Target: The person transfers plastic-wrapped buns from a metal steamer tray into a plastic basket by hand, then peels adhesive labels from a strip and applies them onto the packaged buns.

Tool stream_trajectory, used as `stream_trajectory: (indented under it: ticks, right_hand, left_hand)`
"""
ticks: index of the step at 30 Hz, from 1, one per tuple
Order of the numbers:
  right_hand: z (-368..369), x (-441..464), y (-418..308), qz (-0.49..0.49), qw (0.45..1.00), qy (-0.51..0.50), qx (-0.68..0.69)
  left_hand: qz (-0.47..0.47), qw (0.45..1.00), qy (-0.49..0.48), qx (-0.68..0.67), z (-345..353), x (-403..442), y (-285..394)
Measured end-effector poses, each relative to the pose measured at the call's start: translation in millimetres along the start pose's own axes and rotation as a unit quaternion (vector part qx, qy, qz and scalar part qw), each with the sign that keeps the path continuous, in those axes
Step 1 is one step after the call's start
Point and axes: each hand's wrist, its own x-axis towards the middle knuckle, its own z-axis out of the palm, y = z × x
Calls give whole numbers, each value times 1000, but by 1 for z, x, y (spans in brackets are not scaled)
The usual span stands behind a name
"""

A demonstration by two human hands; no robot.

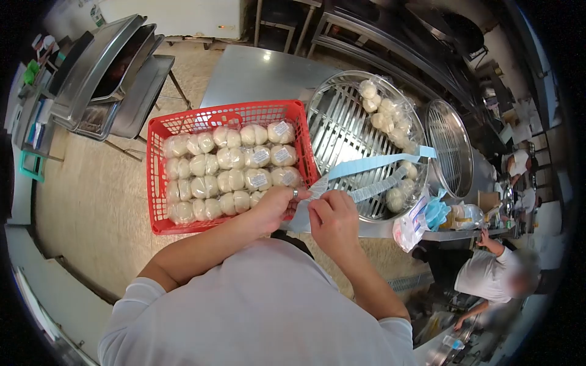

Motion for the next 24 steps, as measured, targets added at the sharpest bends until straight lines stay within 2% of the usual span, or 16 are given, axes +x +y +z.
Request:
stream_trajectory:
  ticks: [3,4,7,9,11,14,15,19,22,24]
  right_hand:
    - [-11,6,-12,-41,998,-28,38]
    - [-17,11,-16,-20,996,-24,81]
    - [-43,33,-25,38,983,-24,179]
    - [-53,68,-17,68,976,-36,202]
    - [-30,93,-1,120,943,-166,263]
    - [34,114,27,180,853,-386,300]
    - [57,115,27,139,857,-419,266]
    - [137,95,28,22,837,-523,156]
    - [160,80,20,-42,852,-518,-68]
    - [153,79,15,-32,877,-468,-99]
  left_hand:
    - [7,999,20,-25,-3,1,0]
    - [10,999,29,-33,-5,0,1]
    - [170,968,-9,182,-8,-11,-5]
    - [158,942,-12,296,6,-35,1]
    - [173,914,-48,365,11,-42,-6]
    - [238,879,-43,411,23,-57,-12]
    - [251,866,-60,428,18,-47,-23]
    - [195,859,-68,468,12,-48,-25]
    - [183,861,-59,470,8,-52,-23]
    - [200,858,-62,469,2,-48,-27]
